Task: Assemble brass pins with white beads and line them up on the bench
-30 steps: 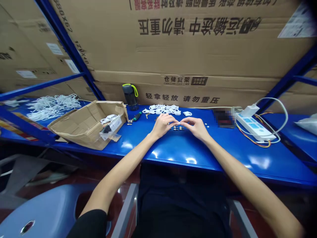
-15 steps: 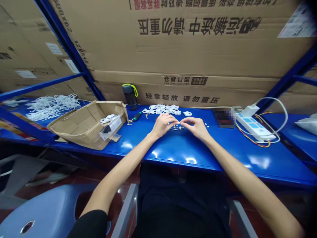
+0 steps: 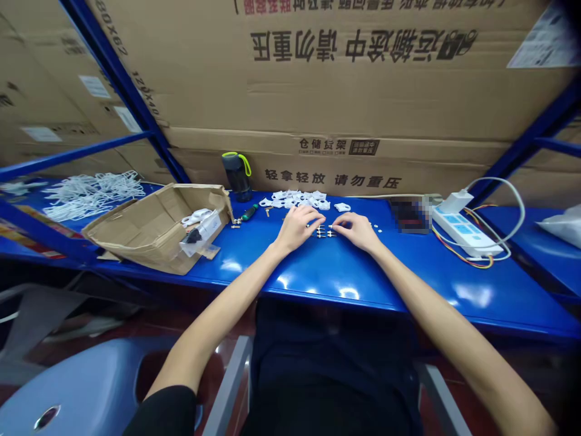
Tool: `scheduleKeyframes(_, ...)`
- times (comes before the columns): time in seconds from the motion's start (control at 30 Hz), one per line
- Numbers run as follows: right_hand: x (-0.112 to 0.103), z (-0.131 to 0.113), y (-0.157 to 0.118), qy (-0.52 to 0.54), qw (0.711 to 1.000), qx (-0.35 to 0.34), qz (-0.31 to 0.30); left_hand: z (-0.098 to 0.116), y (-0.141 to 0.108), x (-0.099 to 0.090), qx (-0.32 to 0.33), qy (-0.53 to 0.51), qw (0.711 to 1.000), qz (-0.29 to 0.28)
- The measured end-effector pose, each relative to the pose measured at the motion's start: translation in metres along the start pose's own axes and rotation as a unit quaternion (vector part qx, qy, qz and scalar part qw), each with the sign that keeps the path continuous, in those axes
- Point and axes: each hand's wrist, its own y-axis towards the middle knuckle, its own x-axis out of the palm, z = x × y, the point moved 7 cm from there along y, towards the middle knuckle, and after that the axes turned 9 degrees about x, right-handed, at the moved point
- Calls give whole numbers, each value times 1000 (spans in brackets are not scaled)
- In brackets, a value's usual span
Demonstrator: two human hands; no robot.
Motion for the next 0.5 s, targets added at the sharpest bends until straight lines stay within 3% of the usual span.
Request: scheduleKeyframes(0.5,10,5,5,3,999,11,-35,-2,0,-1,-34,15,999,-7)
